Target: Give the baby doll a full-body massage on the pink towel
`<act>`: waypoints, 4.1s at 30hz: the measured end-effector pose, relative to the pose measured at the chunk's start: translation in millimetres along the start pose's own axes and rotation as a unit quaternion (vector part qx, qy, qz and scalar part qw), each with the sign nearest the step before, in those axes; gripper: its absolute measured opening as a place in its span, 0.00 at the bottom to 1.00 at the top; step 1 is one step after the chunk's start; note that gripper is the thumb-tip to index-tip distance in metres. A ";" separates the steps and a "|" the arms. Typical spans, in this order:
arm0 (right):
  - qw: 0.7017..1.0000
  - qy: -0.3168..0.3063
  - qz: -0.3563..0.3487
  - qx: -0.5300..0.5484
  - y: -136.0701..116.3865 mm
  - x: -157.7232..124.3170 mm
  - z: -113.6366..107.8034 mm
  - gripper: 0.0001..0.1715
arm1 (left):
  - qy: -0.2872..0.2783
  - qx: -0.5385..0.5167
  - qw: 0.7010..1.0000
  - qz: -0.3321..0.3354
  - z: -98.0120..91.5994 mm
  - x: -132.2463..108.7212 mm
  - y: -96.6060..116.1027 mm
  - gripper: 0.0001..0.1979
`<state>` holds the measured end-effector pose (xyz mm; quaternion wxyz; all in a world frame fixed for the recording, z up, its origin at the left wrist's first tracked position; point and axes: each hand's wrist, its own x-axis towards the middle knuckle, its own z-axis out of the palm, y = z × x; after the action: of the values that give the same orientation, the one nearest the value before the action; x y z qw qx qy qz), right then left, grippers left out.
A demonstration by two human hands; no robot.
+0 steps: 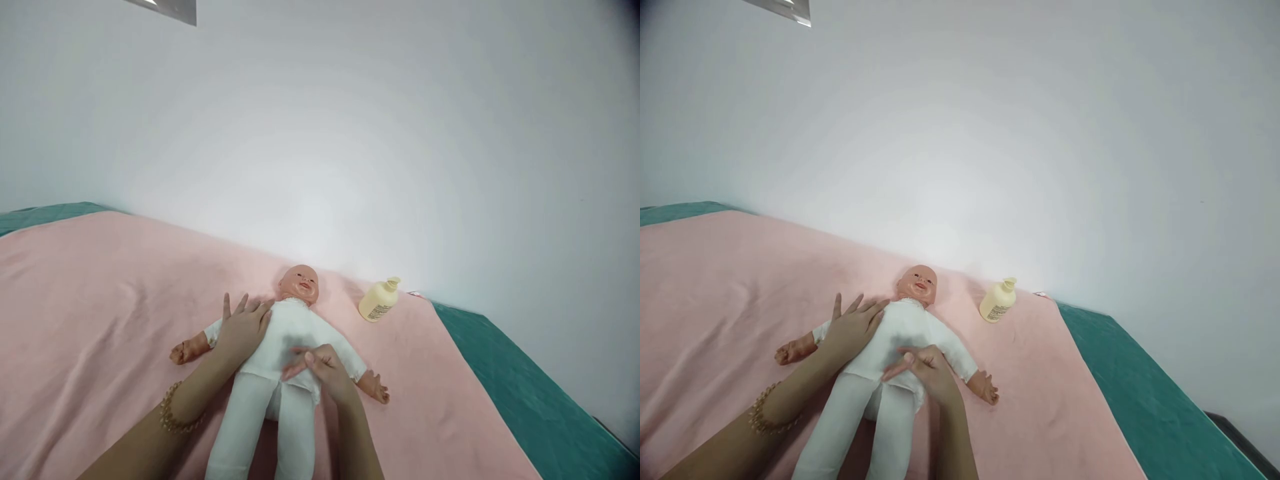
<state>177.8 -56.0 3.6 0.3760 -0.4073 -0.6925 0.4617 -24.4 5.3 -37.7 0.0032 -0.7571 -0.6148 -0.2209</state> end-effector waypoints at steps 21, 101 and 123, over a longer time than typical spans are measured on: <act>0.971 0.014 -0.017 -0.237 32.6 16.7 3.7 0.28 | -0.009 -0.025 1.000 -0.006 -1.2 -1.3 1.1 0.23; 0.932 0.159 0.015 -0.327 57.8 25.6 0.1 0.31 | -0.030 -0.079 0.994 0.075 12.6 0.1 3.2 0.24; 0.917 0.190 0.033 -0.349 59.0 21.1 1.6 0.28 | -0.197 -0.242 0.909 0.275 -20.9 -5.8 14.7 0.19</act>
<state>181.1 -23.0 -49.6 0.3188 -0.6150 -0.7117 0.1163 -18.5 -9.4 -16.9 -0.2412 -0.9018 -0.2979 -0.1996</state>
